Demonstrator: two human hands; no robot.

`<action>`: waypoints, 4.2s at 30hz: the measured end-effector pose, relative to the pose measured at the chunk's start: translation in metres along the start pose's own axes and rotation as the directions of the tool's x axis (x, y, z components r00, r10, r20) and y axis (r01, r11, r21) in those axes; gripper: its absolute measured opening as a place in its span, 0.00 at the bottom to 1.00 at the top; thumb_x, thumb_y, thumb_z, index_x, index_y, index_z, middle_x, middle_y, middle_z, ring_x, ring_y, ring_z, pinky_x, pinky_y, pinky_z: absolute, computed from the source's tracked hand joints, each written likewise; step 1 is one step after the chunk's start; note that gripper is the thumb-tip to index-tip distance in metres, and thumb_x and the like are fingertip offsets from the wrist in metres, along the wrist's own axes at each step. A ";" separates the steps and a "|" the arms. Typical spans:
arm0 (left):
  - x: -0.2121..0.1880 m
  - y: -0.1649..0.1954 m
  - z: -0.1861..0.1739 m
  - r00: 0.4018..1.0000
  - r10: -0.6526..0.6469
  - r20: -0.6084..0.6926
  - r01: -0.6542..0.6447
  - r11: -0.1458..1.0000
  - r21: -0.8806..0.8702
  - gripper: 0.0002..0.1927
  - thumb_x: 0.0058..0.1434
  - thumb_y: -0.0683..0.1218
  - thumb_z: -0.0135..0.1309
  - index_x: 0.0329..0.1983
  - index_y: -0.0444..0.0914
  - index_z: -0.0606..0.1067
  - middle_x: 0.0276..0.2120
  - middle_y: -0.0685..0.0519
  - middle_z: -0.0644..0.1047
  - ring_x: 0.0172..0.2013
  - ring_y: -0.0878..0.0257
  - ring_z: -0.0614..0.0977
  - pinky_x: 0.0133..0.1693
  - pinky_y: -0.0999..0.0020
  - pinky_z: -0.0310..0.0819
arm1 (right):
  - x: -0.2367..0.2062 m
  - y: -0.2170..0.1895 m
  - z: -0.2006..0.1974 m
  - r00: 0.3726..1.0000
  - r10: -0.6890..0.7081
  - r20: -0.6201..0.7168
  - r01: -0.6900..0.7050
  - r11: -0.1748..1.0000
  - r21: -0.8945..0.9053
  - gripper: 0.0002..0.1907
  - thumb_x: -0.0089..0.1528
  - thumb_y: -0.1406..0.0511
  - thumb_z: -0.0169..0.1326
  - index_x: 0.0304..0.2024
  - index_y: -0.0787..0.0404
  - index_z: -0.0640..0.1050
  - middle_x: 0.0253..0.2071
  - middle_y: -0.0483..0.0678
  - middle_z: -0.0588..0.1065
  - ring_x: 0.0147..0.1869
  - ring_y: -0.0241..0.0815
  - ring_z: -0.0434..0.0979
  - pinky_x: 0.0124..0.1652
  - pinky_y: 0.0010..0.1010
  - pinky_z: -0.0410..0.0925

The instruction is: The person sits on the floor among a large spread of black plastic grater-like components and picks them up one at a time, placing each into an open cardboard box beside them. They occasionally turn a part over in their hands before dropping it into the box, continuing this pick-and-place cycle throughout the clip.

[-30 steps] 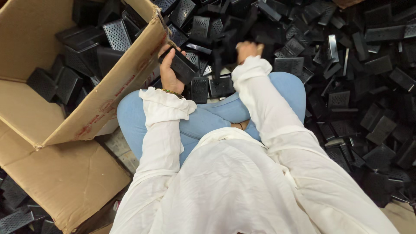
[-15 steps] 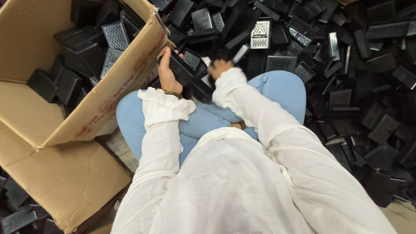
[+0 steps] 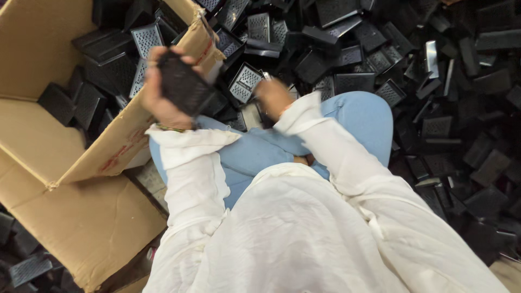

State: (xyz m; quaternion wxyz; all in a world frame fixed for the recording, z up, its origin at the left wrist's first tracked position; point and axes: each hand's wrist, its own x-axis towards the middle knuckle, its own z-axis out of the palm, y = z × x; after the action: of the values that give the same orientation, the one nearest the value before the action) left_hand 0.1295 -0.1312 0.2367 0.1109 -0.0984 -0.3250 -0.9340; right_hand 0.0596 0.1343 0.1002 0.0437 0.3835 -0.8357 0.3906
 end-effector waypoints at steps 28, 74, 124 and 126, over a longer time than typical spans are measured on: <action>0.036 0.025 -0.014 0.995 -0.067 0.078 0.077 0.988 -0.131 0.23 0.71 0.54 0.54 0.65 0.43 0.69 0.56 0.43 0.71 0.54 0.54 0.76 0.57 0.56 0.76 | 0.044 0.029 0.073 0.922 0.093 0.377 0.093 0.890 -0.447 0.18 0.67 0.62 0.44 0.60 0.43 0.71 0.36 0.55 0.76 0.37 0.57 0.81 0.29 0.46 0.72; 0.020 -0.116 0.040 0.863 -0.302 -0.406 0.395 0.904 0.167 0.41 0.71 0.71 0.29 0.60 0.35 0.76 0.51 0.48 0.79 0.48 0.60 0.81 0.55 0.66 0.75 | 0.020 -0.120 -0.092 0.850 0.525 -0.035 -0.405 0.695 0.595 0.31 0.54 0.71 0.69 0.59 0.70 0.75 0.54 0.54 0.79 0.55 0.39 0.79 0.56 0.29 0.72; 0.024 0.003 0.053 0.949 0.028 -0.314 0.054 0.967 0.249 0.27 0.71 0.59 0.50 0.57 0.32 0.74 0.48 0.48 0.80 0.49 0.60 0.83 0.54 0.63 0.81 | 0.034 -0.068 0.065 0.896 -0.325 0.303 0.368 0.925 -0.095 0.29 0.55 0.65 0.58 0.61 0.56 0.76 0.65 0.57 0.68 0.69 0.60 0.67 0.62 0.50 0.64; 0.014 -0.018 0.044 0.930 0.006 -0.367 0.101 0.957 0.272 0.24 0.71 0.58 0.51 0.57 0.33 0.73 0.46 0.49 0.80 0.46 0.62 0.83 0.52 0.64 0.81 | 0.037 -0.067 0.081 0.878 -0.388 0.279 0.465 0.829 -0.312 0.19 0.60 0.60 0.56 0.55 0.44 0.78 0.66 0.54 0.68 0.70 0.57 0.66 0.60 0.53 0.64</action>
State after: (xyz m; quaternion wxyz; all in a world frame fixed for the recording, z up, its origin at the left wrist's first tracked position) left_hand 0.1162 -0.0920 0.2641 0.1594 0.1015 -0.4325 -0.8816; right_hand 0.0975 0.0292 0.0998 0.1158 0.5839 -0.7864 0.1652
